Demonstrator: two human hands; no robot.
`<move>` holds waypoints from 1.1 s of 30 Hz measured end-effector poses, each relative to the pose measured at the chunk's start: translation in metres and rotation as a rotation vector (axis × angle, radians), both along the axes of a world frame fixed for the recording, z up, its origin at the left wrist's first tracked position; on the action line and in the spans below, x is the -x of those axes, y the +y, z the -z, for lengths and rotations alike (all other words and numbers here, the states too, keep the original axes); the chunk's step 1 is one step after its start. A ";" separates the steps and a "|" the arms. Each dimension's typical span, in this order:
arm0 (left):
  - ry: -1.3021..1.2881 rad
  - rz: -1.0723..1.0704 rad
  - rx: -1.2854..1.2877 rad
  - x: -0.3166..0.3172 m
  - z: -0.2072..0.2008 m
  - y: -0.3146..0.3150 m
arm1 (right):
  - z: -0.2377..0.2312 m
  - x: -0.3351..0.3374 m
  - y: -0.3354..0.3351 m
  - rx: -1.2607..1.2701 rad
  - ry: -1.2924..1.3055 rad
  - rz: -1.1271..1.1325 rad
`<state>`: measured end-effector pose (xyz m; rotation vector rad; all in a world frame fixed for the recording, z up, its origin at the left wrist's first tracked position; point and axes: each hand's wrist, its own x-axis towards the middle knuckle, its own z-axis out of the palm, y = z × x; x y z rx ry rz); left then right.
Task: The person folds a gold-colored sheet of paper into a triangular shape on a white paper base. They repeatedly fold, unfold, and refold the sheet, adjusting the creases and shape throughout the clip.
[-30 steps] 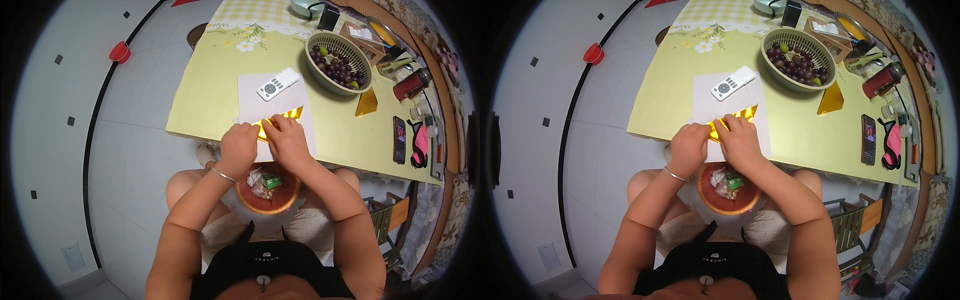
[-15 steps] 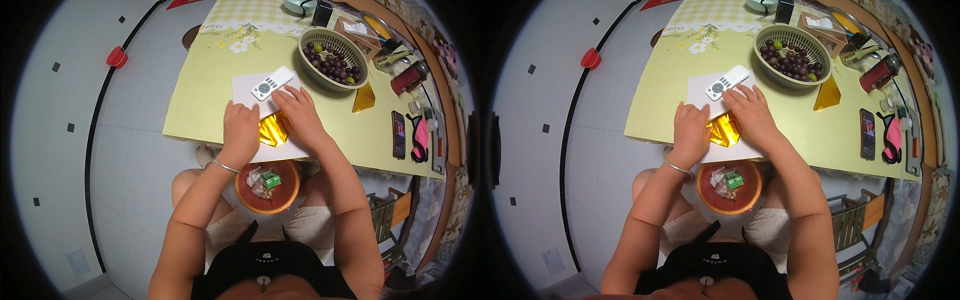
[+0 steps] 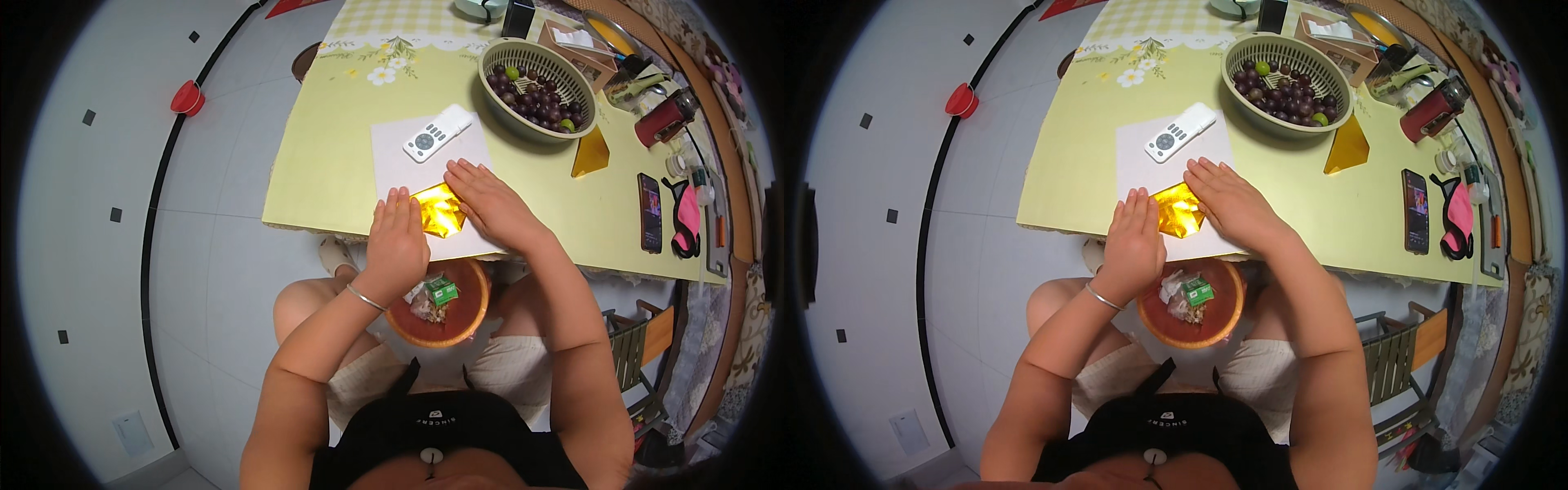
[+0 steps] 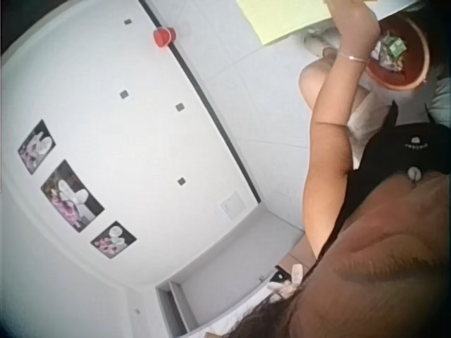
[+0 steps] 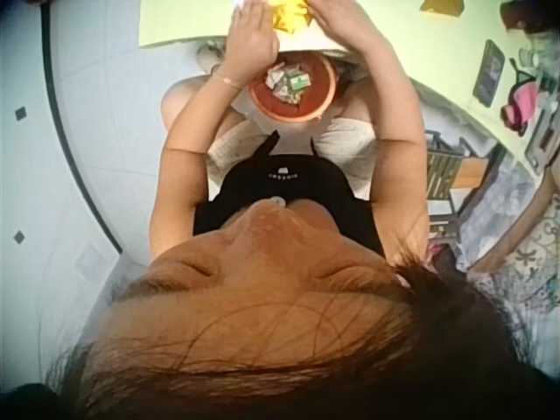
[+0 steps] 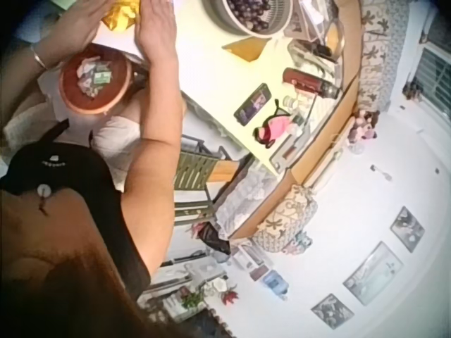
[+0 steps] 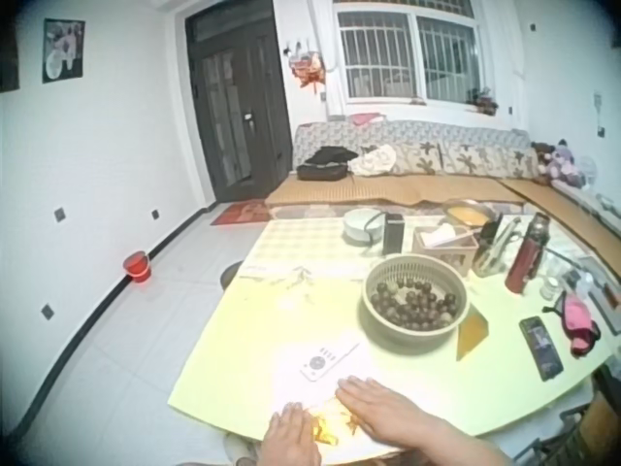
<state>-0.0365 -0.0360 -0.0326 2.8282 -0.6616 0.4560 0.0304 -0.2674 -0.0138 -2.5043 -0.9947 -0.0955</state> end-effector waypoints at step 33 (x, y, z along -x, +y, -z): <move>-0.048 0.233 0.264 -0.005 -0.034 0.030 | -0.022 0.006 -0.018 0.009 0.186 -0.105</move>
